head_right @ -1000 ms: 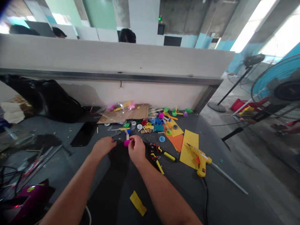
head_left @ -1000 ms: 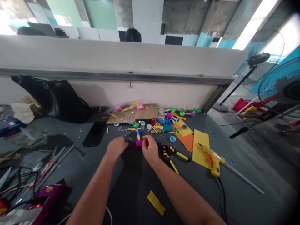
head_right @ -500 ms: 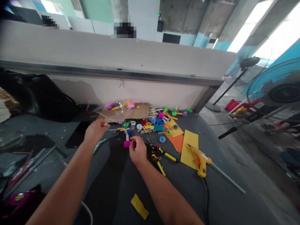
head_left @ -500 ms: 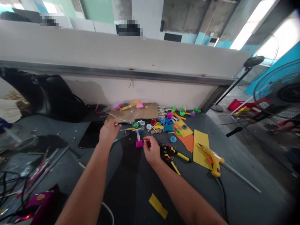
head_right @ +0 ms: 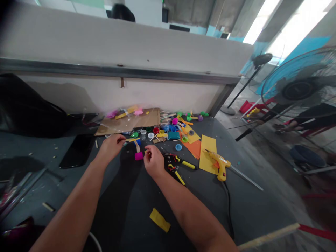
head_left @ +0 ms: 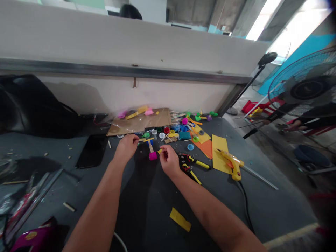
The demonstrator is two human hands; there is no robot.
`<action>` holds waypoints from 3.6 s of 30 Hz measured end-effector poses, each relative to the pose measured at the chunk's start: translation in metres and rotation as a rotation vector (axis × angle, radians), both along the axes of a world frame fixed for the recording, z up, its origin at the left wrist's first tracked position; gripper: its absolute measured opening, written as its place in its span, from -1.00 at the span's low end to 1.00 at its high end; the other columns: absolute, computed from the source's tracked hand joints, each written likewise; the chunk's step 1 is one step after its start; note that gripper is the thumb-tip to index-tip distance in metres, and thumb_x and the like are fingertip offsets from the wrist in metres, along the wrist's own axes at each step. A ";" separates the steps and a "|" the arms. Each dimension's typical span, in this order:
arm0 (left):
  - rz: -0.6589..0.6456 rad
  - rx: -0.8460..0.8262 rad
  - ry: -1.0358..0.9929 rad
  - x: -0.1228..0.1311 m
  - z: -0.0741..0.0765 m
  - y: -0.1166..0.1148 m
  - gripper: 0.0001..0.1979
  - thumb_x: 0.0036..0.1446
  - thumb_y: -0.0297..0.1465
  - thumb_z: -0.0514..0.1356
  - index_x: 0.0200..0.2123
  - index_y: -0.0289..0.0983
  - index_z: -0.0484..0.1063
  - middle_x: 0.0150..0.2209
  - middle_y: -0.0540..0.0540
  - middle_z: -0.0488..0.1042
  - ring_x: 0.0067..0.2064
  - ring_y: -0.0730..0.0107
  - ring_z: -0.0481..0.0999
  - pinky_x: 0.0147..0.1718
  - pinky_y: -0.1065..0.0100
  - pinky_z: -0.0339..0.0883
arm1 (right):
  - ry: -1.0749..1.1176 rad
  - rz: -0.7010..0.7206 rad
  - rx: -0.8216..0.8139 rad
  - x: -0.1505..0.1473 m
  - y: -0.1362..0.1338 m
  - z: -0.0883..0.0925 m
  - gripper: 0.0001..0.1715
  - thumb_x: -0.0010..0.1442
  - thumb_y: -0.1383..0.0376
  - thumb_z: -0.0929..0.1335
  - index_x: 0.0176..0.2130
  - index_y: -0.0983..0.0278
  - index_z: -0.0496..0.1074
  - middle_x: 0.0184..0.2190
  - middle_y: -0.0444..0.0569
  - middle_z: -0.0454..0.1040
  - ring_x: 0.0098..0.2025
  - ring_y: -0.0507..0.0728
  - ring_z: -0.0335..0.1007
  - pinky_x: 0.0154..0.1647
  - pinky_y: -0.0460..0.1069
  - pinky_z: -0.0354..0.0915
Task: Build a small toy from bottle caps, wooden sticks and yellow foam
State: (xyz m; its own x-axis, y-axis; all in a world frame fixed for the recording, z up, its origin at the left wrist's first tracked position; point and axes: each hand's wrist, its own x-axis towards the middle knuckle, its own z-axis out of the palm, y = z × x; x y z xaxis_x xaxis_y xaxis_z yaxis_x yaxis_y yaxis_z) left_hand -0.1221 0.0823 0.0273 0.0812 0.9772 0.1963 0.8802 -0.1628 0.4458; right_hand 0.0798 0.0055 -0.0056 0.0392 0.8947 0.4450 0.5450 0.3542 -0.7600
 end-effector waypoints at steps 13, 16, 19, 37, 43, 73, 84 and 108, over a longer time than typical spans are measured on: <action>0.196 -0.154 -0.513 0.056 -0.026 -0.039 -0.64 0.09 -0.60 -0.07 -0.07 -0.34 0.34 -0.20 -0.16 0.53 -0.21 0.41 0.54 -0.19 0.39 0.39 | -0.307 0.128 -0.043 -0.007 -0.007 0.000 -0.54 0.10 0.37 0.28 0.03 0.25 0.28 -0.26 -0.01 0.50 -0.16 0.18 0.36 -0.08 0.06 0.27; 0.230 -0.102 -0.524 0.057 -0.029 -0.050 -0.64 0.10 -0.57 -0.05 -0.03 -0.33 0.30 -0.19 -0.15 0.52 -0.19 0.40 0.54 -0.11 0.34 0.37 | -0.276 0.129 -0.041 -0.006 -0.007 -0.002 -0.56 0.10 0.39 0.27 0.01 0.27 0.29 -0.29 -0.02 0.49 -0.19 0.17 0.35 -0.09 0.05 0.27; 0.217 -0.041 -0.553 0.054 -0.030 -0.054 -0.65 0.13 -0.52 -0.06 -0.02 -0.33 0.29 -0.20 -0.14 0.51 -0.23 0.41 0.54 -0.15 0.35 0.39 | -0.225 0.105 -0.059 -0.006 -0.006 -0.002 -0.56 0.08 0.41 0.26 -0.01 0.29 0.29 -0.30 -0.01 0.48 -0.20 0.18 0.34 -0.10 0.05 0.27; 0.154 -0.025 -0.382 0.052 -0.033 -0.052 -0.76 0.10 -0.46 0.00 -0.22 -0.23 0.40 -0.33 -0.05 0.53 -0.29 0.33 0.51 -0.25 0.35 0.31 | -0.097 0.036 -0.041 -0.012 -0.003 0.004 -0.52 0.00 0.49 0.23 -0.03 0.33 0.27 -0.27 0.01 0.41 -0.20 0.16 0.27 -0.10 0.08 0.24; 0.159 0.033 -0.449 0.047 -0.036 -0.048 -0.78 0.09 -0.49 0.00 -0.23 -0.27 0.39 -0.30 -0.10 0.52 -0.25 0.31 0.51 -0.21 0.31 0.35 | -0.109 0.008 -0.114 -0.008 0.003 -0.001 -0.56 -0.03 0.50 0.22 -0.10 0.29 0.27 -0.33 -0.02 0.40 -0.23 0.15 0.32 -0.13 0.05 0.26; -0.031 0.049 -0.368 0.041 -0.030 -0.048 -0.65 0.08 -0.46 0.12 -0.03 -0.23 0.41 -0.18 -0.13 0.40 -0.12 0.24 0.43 -0.07 0.17 0.33 | 0.035 0.252 -0.379 -0.006 0.051 0.004 -0.53 -0.01 0.57 0.17 -0.19 0.20 0.41 -0.29 -0.13 0.51 -0.20 0.05 0.45 -0.08 -0.03 0.33; -0.127 -0.031 -0.415 0.034 -0.032 -0.047 -0.63 0.06 -0.49 0.11 -0.02 -0.20 0.37 0.03 -0.11 0.43 0.06 0.22 0.39 0.07 0.14 0.23 | 0.037 0.227 -0.299 -0.004 0.042 0.016 -0.51 -0.10 0.54 0.20 -0.17 0.24 0.41 -0.22 -0.07 0.48 -0.22 0.07 0.40 -0.18 -0.01 0.34; -0.309 -0.025 -0.394 0.033 -0.033 -0.046 -0.65 0.08 -0.49 0.10 -0.04 -0.18 0.40 -0.06 -0.12 0.42 -0.02 0.26 0.41 0.00 0.18 0.28 | 0.332 0.431 -0.433 -0.002 0.045 0.013 -0.88 -0.04 0.33 0.39 -0.38 0.26 0.52 -0.44 -0.13 0.50 -0.36 0.05 0.40 -0.24 -0.05 0.31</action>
State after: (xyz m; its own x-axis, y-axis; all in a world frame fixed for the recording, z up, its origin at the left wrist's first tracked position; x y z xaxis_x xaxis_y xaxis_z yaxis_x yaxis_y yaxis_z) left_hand -0.0889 0.0363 -0.0053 0.2917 0.9241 0.2468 0.5565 -0.3738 0.7420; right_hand 0.0776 0.0510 0.0073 -0.2871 0.9554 0.0700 0.1381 0.1136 -0.9839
